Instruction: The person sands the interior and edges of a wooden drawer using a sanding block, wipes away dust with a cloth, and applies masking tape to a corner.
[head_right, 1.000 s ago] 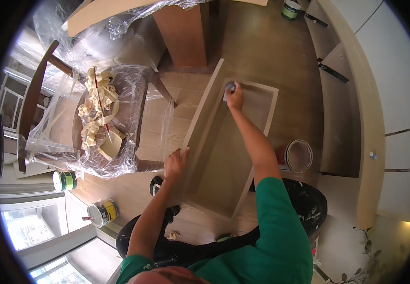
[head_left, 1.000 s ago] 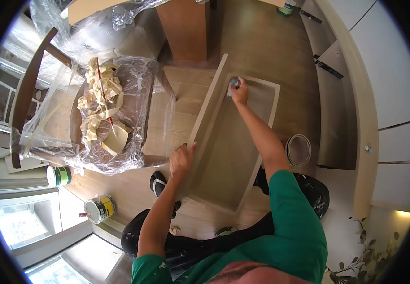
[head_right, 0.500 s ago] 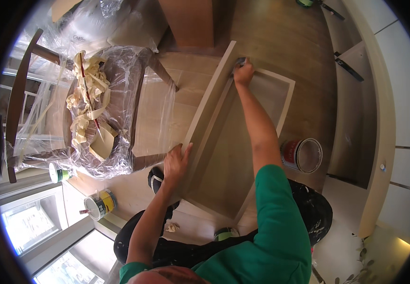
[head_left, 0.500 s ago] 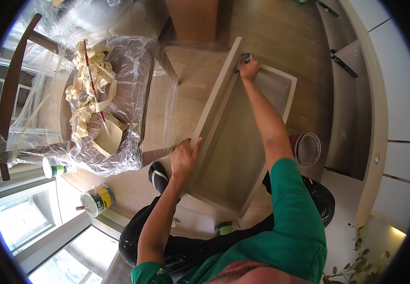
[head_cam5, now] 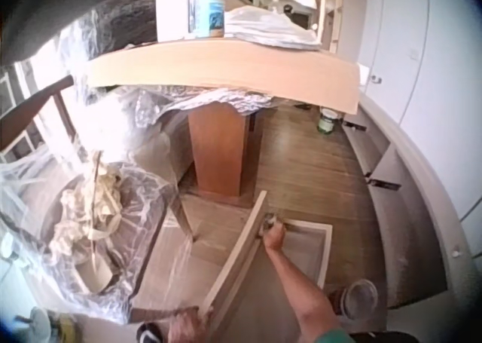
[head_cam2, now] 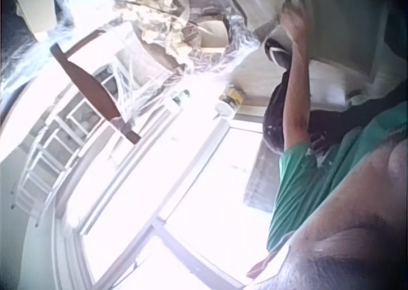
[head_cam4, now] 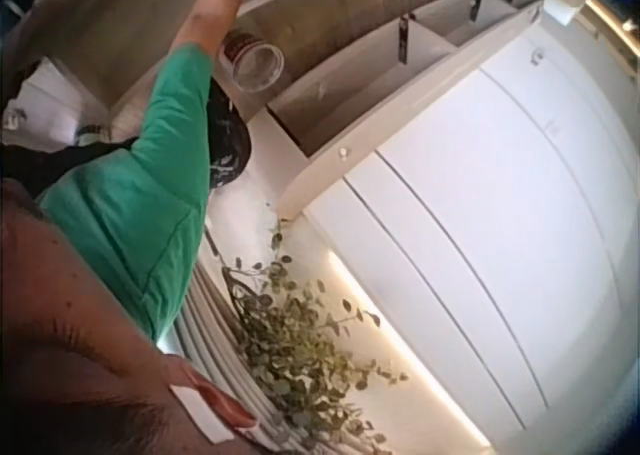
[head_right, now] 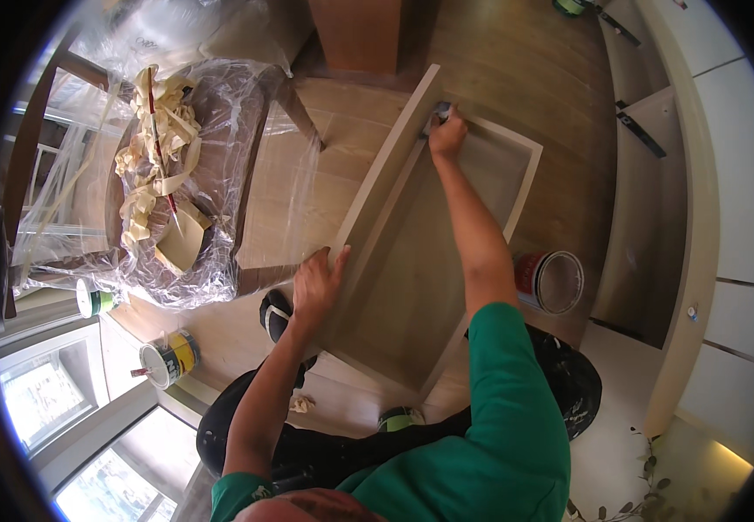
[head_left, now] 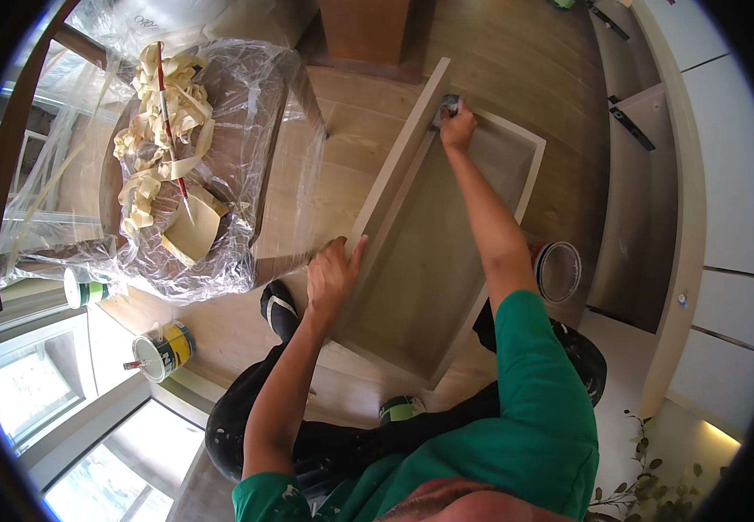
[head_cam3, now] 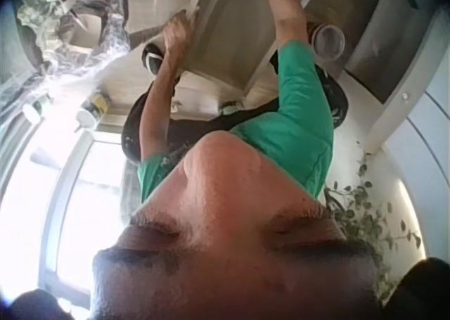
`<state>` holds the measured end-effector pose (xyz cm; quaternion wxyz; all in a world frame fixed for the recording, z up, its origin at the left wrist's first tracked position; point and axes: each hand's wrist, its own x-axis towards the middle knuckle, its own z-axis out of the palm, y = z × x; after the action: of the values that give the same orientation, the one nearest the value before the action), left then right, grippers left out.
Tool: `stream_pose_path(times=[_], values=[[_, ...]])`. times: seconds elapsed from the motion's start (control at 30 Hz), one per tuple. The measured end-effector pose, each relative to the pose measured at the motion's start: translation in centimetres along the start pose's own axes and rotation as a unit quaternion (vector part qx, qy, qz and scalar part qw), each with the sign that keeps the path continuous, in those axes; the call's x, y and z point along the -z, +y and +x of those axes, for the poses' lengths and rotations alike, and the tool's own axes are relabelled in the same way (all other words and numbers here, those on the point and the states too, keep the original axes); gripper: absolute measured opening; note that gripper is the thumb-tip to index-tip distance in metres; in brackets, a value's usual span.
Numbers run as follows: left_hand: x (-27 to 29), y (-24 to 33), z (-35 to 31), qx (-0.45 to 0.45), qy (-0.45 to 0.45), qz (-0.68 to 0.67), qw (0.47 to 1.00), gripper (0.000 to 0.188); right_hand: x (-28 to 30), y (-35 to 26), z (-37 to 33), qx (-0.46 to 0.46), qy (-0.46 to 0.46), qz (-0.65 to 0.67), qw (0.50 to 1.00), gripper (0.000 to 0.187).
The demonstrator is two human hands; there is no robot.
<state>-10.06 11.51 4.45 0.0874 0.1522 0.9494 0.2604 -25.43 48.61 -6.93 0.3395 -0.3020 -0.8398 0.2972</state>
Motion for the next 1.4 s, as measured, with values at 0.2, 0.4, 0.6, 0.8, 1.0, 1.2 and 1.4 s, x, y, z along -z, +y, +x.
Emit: stream_pose_path(times=[0.2, 0.4, 0.6, 0.8, 1.0, 1.2, 1.4], values=[[-0.2, -0.2, 0.0, -0.011, 0.000, -0.001, 1.000, 0.051, 1.0, -0.4, -5.5, 0.025, -0.011, -0.020, 0.999, 0.059], [-3.3, -3.3, -0.5, -0.161, 0.236, 0.107, 0.952, 0.041, 3.4, -5.1, -11.8, -0.029, -0.091, 0.077, 0.992, 0.061], [-1.7, -2.0, 0.0, -0.020, 0.063, 0.052, 0.996, 0.055, 5.2, -6.8, -17.6, -0.075, -0.112, 0.148, 0.980, 0.060], [0.1, -0.8, 0.3, 0.026, -0.017, 0.007, 0.999, 0.063, 5.7, -7.4, -23.3, -0.052, -0.068, 0.192, 0.978, 0.058], [0.1, -0.4, -0.4, 0.015, -0.002, -0.006, 1.000, 0.059, 4.4, -6.9, -21.7, -0.040, 0.031, 0.192, 0.980, 0.058], [-0.2, -0.3, -0.2, 0.007, 0.010, -0.002, 1.000, 0.057, 4.1, -5.9, -15.3, -0.090, -0.034, 0.155, 0.983, 0.059], [-0.2, -0.3, -0.3, 0.018, 0.004, 0.005, 1.000, 0.058, 6.1, -7.4, -21.7, -0.067, -0.088, 0.107, 0.988, 0.058]])
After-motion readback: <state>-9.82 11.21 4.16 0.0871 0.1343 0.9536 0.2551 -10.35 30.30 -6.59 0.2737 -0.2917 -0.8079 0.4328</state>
